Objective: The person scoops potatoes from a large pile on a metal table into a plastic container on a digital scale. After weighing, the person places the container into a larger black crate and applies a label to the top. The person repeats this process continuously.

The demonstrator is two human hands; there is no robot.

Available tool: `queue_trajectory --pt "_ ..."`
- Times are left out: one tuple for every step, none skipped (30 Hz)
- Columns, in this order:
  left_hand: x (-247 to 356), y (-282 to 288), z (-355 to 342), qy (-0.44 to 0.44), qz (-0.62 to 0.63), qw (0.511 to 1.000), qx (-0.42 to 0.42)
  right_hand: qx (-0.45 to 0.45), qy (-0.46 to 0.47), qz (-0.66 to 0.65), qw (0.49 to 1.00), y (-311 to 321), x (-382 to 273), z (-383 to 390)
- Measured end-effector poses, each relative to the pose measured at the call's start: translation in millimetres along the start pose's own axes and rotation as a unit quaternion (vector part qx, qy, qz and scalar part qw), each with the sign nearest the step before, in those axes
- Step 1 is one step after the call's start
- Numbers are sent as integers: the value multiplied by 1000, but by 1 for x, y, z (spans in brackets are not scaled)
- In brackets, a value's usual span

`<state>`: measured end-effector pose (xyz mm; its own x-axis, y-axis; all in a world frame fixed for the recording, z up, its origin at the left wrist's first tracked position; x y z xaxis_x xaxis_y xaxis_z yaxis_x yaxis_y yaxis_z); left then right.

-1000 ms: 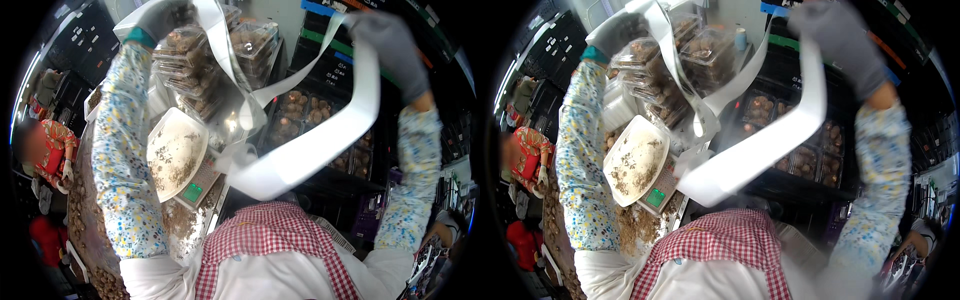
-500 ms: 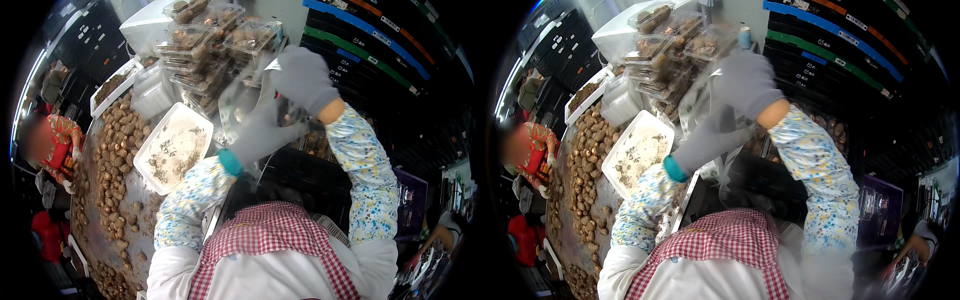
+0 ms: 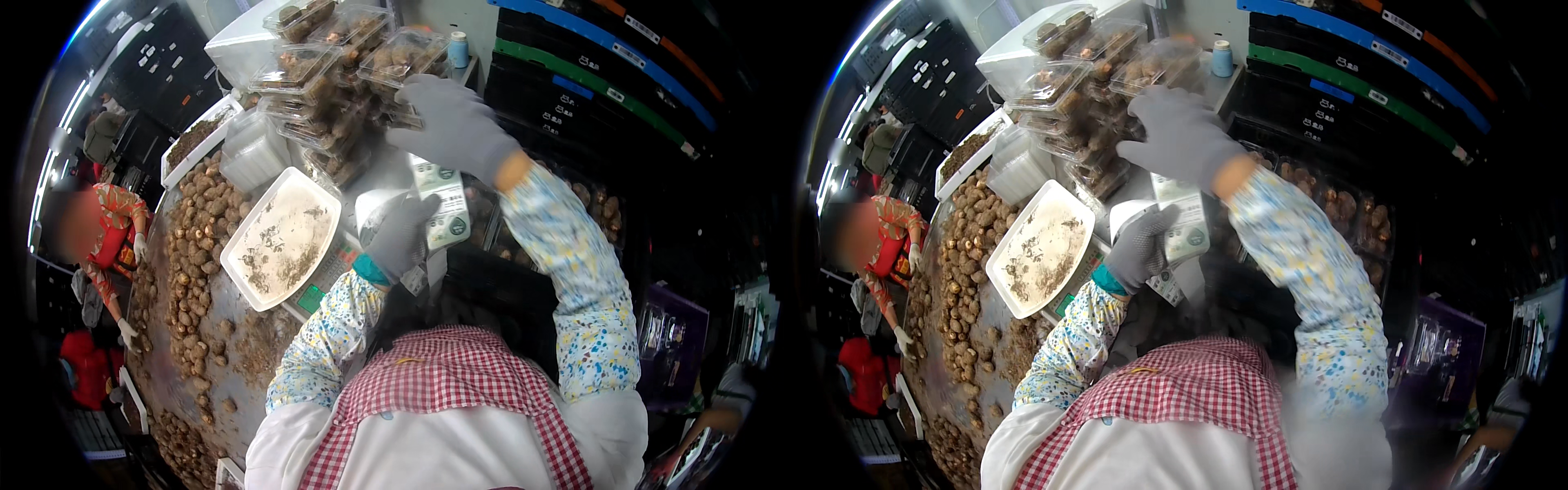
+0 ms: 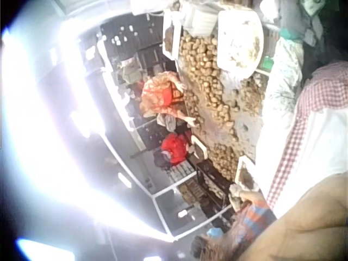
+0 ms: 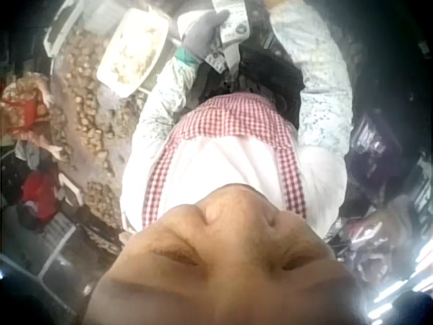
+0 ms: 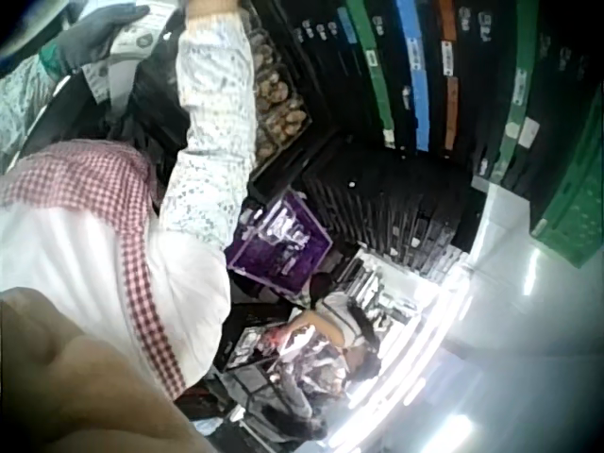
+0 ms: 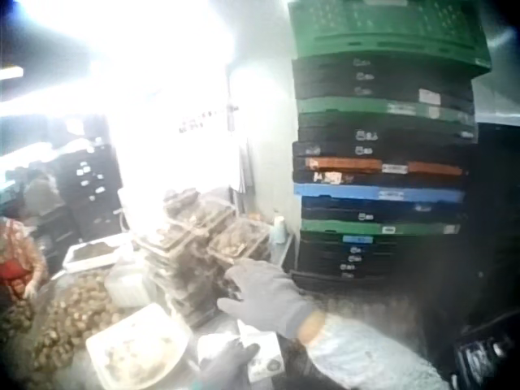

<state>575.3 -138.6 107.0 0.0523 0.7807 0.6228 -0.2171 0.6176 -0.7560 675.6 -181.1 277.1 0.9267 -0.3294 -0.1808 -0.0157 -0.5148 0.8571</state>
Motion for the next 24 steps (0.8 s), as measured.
queue_trajectory --pt "3 7 -1 -1 29 999 25 80 51 -65 993 14 3 17" --pt "7 6 0 -16 103 994 -25 21 -13 -158 987 15 18 35" --pt "15 18 -2 -26 75 996 47 -16 -35 -253 967 17 30 55" --pt "22 16 -4 -40 74 996 -8 -79 -111 -314 939 5 42 73" --pt "30 13 -7 -51 70 995 -52 -120 -151 -379 905 -11 48 86" --pt "36 12 -8 -95 27 994 -45 -146 -127 -412 890 -28 45 93" --pt "46 10 -9 -171 -194 966 14 -172 -113 -443 872 -46 41 98" --pt "56 1 -9 -243 -399 883 46 -211 -129 -469 848 -58 44 106" --pt "59 -8 -8 -271 -475 835 58 -285 -153 -451 832 -67 49 118" --pt "60 -15 -8 -265 -483 832 67 -261 -163 -528 792 -71 50 122" --pt "52 -19 -6 -224 -374 898 56 -244 -175 -610 733 -72 50 126" --pt "43 -24 -3 -181 -258 948 42 -260 -193 -588 741 -73 54 130" --pt "31 -30 1 -136 -137 981 26 -272 -189 -586 739 -70 56 134" --pt "20 -35 6 -94 -8 996 0 -263 -168 -605 732 -64 56 135" --pt "10 -36 12 -68 -6 997 30 -281 -178 -575 748 -62 58 138" --pt "2 -33 16 -47 -14 995 85 -281 -171 -565 757 -58 58 141" --pt "-5 -37 20 -50 0 996 76 -304 -182 -542 762 -58 58 145" --pt "-10 -35 22 -53 -43 990 122 -306 -171 -425 834 -53 65 148" --pt "-14 -37 22 -70 -72 987 128 -181 -72 -384 902 -38 64 142" --pt "-18 -38 24 -64 -93 981 157 -67 21 -327 942 -23 63 141" --pt "-21 -45 25 -79 -173 973 131 52 110 -263 957 -9 61 143" --pt "-25 -50 25 -72 -246 959 124 40 151 -229 961 -10 59 146" --pt "-34 -51 24 -32 -210 966 149 25 174 -221 959 -12 60 147" --pt "-42 -52 23 -20 -89 983 158 14 194 -213 957 -15 62 148"
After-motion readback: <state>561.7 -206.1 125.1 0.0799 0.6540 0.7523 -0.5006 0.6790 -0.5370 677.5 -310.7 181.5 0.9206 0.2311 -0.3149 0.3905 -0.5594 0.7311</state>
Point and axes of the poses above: each hand's wrist, its own z-axis away from the middle knuckle, its own y-axis out of the back of the hand, x = y × z, the point moved 5 cm from there along -z, towards the middle knuckle, and after that the axes turned 2 degrees about z, right-handed, at the moved point
